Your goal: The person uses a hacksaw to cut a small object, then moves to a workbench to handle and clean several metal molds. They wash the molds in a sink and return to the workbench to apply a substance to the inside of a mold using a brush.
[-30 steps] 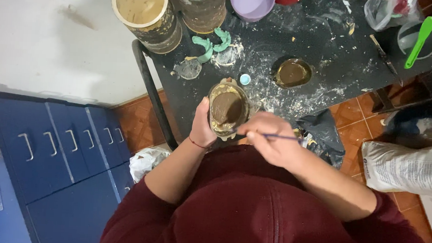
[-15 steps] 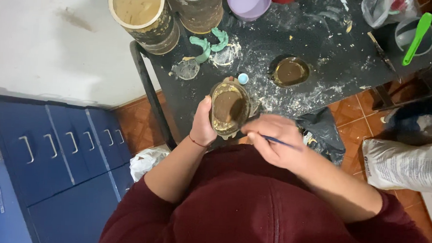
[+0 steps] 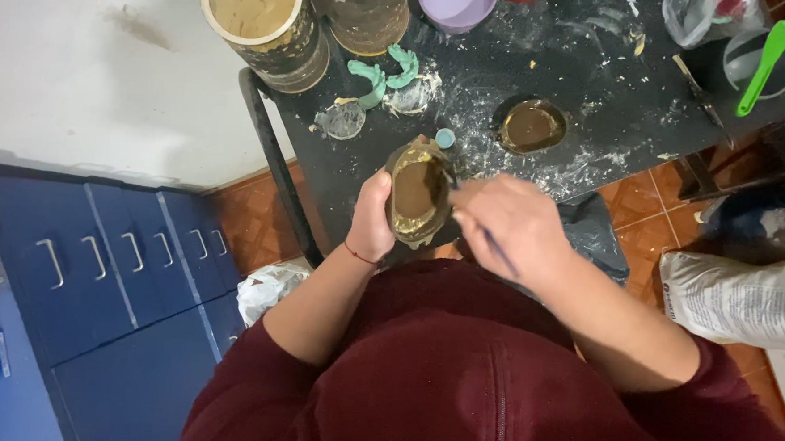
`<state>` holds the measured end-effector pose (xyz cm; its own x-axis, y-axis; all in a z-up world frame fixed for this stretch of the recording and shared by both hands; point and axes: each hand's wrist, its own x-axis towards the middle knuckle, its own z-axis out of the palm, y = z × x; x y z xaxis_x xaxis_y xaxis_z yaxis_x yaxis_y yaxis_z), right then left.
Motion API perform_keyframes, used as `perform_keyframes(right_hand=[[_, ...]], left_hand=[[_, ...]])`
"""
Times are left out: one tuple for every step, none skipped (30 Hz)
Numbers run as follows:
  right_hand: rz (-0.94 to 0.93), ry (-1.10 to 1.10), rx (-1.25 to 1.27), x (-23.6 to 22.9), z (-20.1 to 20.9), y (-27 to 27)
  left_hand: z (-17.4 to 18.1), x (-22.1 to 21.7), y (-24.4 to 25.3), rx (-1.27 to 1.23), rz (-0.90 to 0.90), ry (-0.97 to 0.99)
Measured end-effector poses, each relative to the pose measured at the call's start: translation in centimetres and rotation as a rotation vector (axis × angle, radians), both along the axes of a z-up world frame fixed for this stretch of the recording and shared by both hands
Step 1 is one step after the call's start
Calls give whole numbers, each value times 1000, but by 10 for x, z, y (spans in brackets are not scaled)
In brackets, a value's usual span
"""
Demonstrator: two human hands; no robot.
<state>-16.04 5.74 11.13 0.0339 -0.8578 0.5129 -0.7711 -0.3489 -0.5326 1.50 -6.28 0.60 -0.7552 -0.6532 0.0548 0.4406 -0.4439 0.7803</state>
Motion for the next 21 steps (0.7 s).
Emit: perform_keyframes(right_hand=[[14,67,-23,4,2,0],[17,66,-21,7,-2,2],[38,-40,71,10,-6,4],[59,-144,163,13,-10,5],[64,-144,166,12,-17,4],[81,-379,294,11,-23,2],[96,-617,422,11,-30,1],[99,-617,425,8,-31,-1],[89,-655,450,5,-31,-3],[78,-693,475,2,-31,-5],[81,-690,477,3,-21,-7],[56,-511,342,4,-12,-9],[33,-335,210,7,-3,-10],[37,-335,214,12,-5,-7],[60,-287,169,17,-6,-5],[83,-239,124,22,-7,-3],[86,-237,123,21,-13,-4],[128,-360,171,21,-19,-4],[169,-486,223,22,-26,-4],[171,-487,224,10,-40,-6],[103,-734,235,-2,-55,-10]], left_hand=[[0,0,0,-25,10,-6],[0,1,1,-24,13,-7],[0,2,1,-41,27,-8],[1,3,2,-58,41,-8],[2,3,2,-56,45,-8],[3,3,3,-54,60,0],[4,5,3,-53,74,6],[4,7,2,-52,78,4],[4,7,1,-47,89,21],[4,8,0,-43,101,39],[1,7,-1,-43,105,41],[-1,6,-3,-31,104,70],[-4,7,-3,-17,103,95],[-5,9,-1,-13,108,95],[-7,9,-1,10,105,109],[-7,10,-2,33,102,124],[-7,11,-3,32,105,126],[-6,12,-3,40,110,118],[-6,14,-3,51,116,107],[-18,18,-4,52,118,106],[-29,22,-6,83,140,95]])
